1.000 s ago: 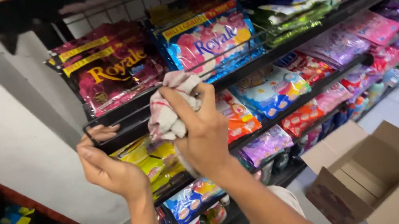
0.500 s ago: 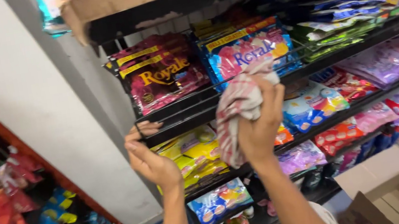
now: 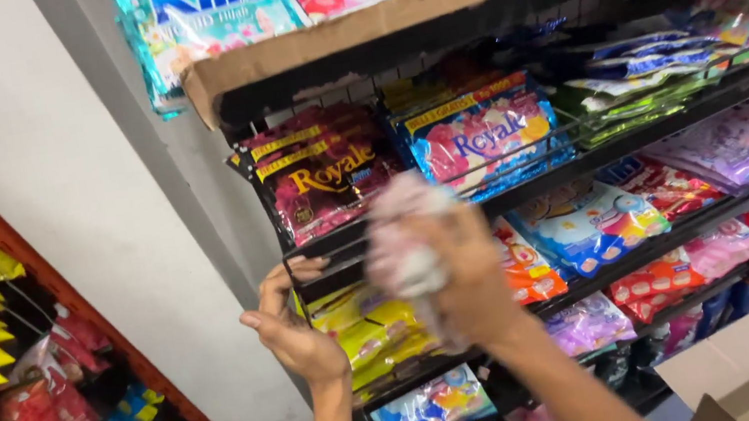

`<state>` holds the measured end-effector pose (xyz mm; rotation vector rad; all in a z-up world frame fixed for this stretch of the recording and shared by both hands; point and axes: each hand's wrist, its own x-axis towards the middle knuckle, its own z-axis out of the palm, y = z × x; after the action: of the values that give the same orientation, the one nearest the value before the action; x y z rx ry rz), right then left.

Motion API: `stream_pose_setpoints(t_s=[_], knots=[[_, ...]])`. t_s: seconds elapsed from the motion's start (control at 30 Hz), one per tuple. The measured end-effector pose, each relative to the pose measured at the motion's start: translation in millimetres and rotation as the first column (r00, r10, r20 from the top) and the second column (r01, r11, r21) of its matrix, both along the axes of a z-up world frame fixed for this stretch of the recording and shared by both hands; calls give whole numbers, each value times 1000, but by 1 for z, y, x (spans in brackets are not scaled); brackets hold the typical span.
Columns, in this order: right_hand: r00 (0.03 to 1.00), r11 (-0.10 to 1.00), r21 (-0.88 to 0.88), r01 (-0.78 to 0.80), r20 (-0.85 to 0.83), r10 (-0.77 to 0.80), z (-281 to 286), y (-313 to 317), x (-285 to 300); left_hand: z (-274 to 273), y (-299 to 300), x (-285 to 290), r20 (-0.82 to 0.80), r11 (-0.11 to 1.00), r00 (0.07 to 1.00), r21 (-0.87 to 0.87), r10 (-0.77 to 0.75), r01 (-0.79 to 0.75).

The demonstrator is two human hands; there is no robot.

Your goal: Stocking and organizing detergent packets on a grocery store shelf.

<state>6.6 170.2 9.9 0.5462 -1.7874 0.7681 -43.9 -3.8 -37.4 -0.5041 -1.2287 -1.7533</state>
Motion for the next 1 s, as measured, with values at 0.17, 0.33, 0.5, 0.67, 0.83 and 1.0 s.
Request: stream_pose_setpoints(t_s=[0.17,0.33,0.5,0.67,0.83,1.0], knots=[[951,945,-143,295,-49,-305,-28,108,-29,9,5,5,25,1000,1000,-2,-6,6],[936,881,-369,295,-75,-345,-33,119,-38,8,12,5,52,996,998,80,-40,35],[956,955,-102,279,-65,-287,-28,86,-22,5,4,5,21,999,999,22,-26,25],[944,925,-211,318,-22,-329,-32,123,-25,11,-5,13,22,997,999,-62,-39,41],[938,903,-278,326,-21,-345,-49,146,-17,2,0,10,29,993,993,-36,-112,113],[886,842,-298,450,27,-464,-54,173,-30,1,3,7,41,993,992,17,-117,116]])
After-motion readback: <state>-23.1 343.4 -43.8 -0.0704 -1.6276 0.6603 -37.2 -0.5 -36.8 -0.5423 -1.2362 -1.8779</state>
